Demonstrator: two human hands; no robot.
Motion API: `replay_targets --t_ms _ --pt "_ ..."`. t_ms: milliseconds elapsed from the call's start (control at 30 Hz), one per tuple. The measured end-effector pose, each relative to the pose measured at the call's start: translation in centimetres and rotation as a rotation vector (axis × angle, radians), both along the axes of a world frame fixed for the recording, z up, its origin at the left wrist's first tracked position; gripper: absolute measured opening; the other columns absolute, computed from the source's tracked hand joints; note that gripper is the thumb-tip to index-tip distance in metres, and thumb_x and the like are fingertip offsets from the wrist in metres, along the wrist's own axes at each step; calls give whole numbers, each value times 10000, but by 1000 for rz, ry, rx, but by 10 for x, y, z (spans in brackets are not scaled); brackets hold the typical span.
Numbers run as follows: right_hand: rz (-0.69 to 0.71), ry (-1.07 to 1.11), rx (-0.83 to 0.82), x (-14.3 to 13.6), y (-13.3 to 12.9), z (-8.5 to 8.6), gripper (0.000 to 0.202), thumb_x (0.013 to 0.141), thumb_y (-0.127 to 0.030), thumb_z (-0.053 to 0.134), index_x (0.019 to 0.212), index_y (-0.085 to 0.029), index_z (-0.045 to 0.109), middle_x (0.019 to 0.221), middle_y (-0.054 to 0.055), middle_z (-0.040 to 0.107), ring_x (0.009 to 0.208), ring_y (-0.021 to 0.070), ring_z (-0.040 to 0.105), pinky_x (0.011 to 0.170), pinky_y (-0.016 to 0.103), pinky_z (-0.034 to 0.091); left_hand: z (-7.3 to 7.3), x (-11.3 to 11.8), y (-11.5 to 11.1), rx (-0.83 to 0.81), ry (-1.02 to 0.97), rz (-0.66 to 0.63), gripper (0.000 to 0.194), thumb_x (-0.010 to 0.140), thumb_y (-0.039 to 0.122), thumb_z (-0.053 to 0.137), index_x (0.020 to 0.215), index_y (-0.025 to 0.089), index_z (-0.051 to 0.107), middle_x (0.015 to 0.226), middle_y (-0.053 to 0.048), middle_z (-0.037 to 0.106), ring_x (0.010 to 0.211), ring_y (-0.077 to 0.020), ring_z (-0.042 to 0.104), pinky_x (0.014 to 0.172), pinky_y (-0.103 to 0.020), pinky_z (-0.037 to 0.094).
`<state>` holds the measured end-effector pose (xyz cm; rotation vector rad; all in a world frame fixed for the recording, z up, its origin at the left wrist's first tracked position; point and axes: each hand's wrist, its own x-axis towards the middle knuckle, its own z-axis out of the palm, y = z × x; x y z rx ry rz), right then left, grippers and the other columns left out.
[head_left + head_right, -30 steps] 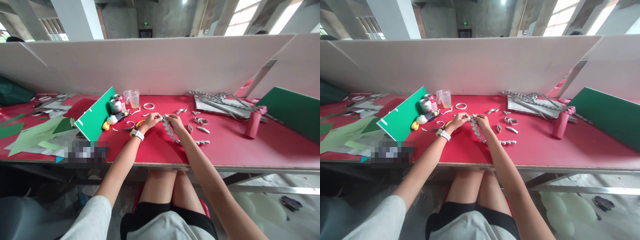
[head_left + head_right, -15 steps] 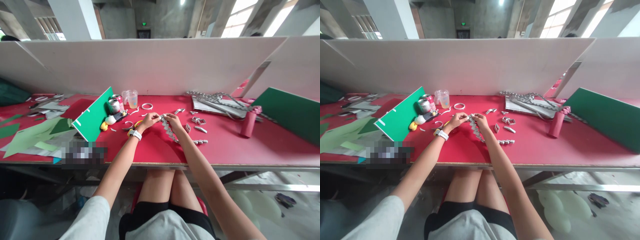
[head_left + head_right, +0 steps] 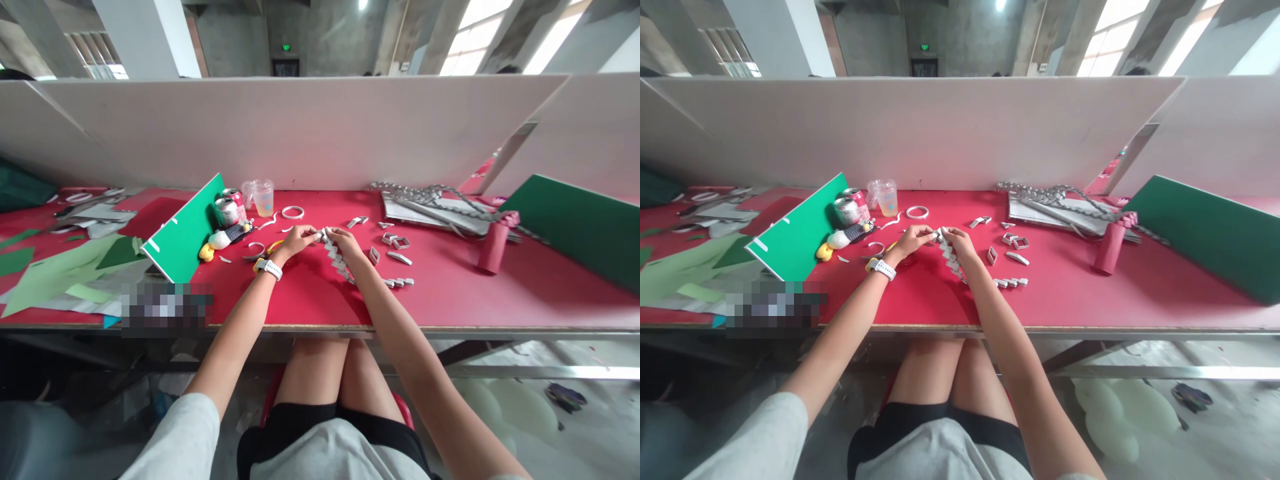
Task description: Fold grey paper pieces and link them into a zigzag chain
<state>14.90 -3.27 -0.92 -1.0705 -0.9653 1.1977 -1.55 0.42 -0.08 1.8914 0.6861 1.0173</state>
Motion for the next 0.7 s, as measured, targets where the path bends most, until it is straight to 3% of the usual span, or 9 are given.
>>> replay_targets --t_ms 167,367,533,700 --pt "-7 4 -34 0 -1 1 249 613 -329 772 748 -181 624 615 -22 639 553 112 542 543 237 420 -4 5 -1 -39 -33 47 250 791 386 676 826 138 664 836 -92 716 807 -207 693 752 -348 557" --pt "-30 -18 -29 -1 -4 4 218 631 -300 748 749 -193 599 569 -44 603 531 111 526 533 238 407 -5 9 -4 -51 -72 59 367 809 322 664 1135 175 582 929 -69 691 786 -177 695 686 -300 571" --pt "-54 -55 -12 -1 -7 6 190 635 -282 715 738 -207 573 522 -68 558 470 91 459 475 219 345 0 8 -9 -18 -75 -12 276 820 347 643 1020 158 666 946 -73 702 822 -179 695 711 -289 574" --pt "-66 -87 10 -2 -11 8 216 624 -302 710 760 -210 570 554 -63 580 492 94 481 496 219 368 3 6 -13 -11 -76 -18 294 824 361 634 1028 151 658 920 -75 704 808 -185 700 689 -295 581"
